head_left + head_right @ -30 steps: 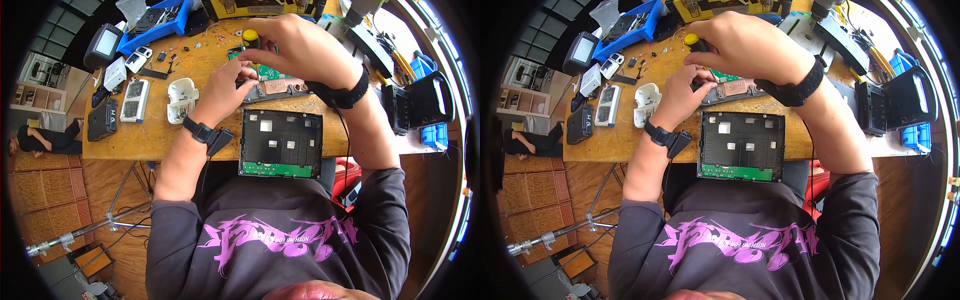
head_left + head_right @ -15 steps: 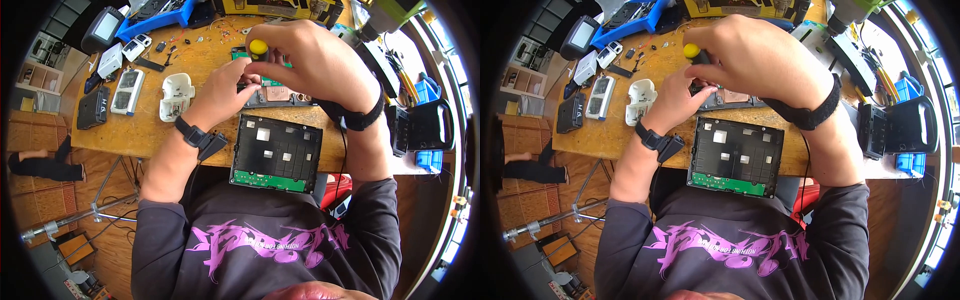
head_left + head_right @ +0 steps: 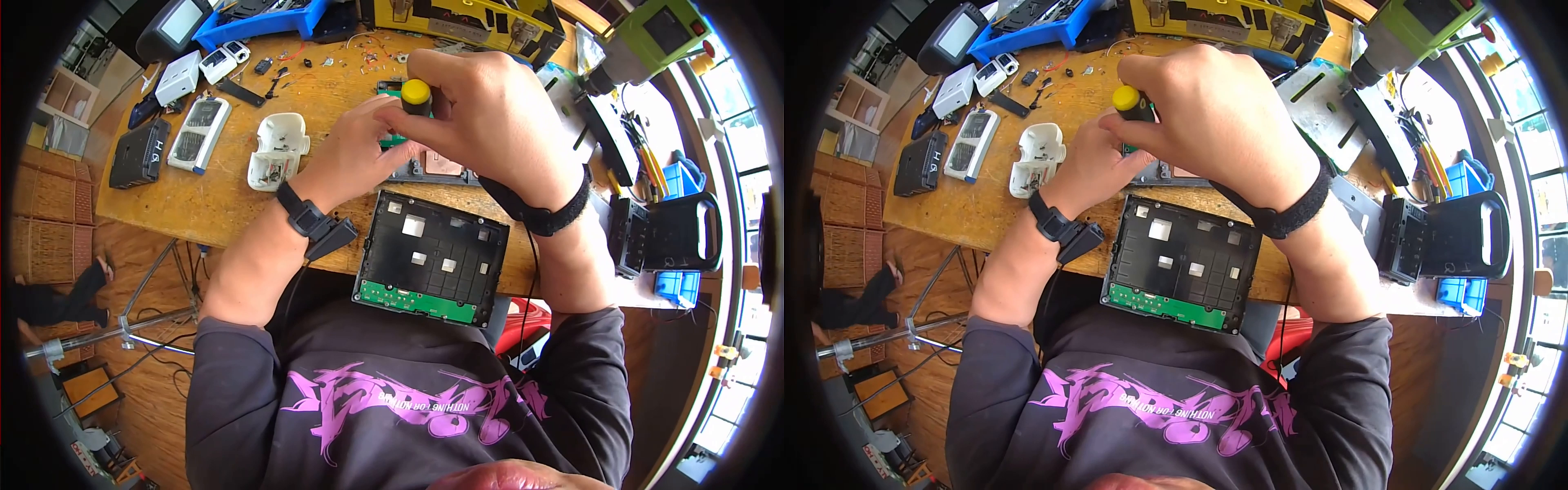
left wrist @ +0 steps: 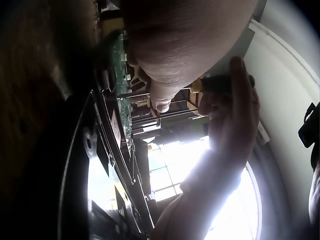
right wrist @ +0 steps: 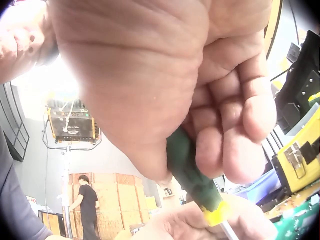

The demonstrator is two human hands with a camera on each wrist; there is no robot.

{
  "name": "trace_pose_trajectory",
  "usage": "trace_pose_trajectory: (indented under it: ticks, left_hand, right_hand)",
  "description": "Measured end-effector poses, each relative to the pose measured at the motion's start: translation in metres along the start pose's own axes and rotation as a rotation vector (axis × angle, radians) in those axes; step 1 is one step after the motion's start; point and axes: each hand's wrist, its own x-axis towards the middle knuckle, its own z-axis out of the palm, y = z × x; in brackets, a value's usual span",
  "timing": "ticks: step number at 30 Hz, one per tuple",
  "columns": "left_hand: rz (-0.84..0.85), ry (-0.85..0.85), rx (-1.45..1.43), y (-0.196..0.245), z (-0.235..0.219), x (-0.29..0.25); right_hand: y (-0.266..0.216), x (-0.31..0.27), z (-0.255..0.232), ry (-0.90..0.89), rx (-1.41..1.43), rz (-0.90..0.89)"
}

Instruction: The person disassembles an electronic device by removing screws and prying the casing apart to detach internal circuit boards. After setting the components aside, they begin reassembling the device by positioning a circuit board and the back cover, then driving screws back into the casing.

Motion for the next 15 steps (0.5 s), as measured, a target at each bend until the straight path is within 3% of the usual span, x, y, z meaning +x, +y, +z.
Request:
trace_pose_trajectory:
  ticks: [2,4,6,10,15]
  left_hand:
    - [-0.098,0.038,-0.145,0.005,0.000,0.002]
    - [-0.077,0.053,-0.171,0.004,0.003,0.004]
    - [-0.051,0.066,-0.195,0.004,0.001,0.006]
    - [-0.086,0.018,-0.212,0.001,0.003,0.006]
    - [-0.082,0.003,-0.205,-0.001,0.002,0.007]
  right_hand:
    - [-0.003,-0.001,-0.003,-0.009,-0.018,0.023]
    - [-0.001,-0.001,-0.006,-0.017,-0.034,0.046]
    - [0.007,0.001,-0.009,0.045,0.150,-0.041]
    - [0.012,0.004,-0.026,0.003,0.362,-0.218]
    - [0.013,0.000,-0.028,-0.054,0.350,-0.128]
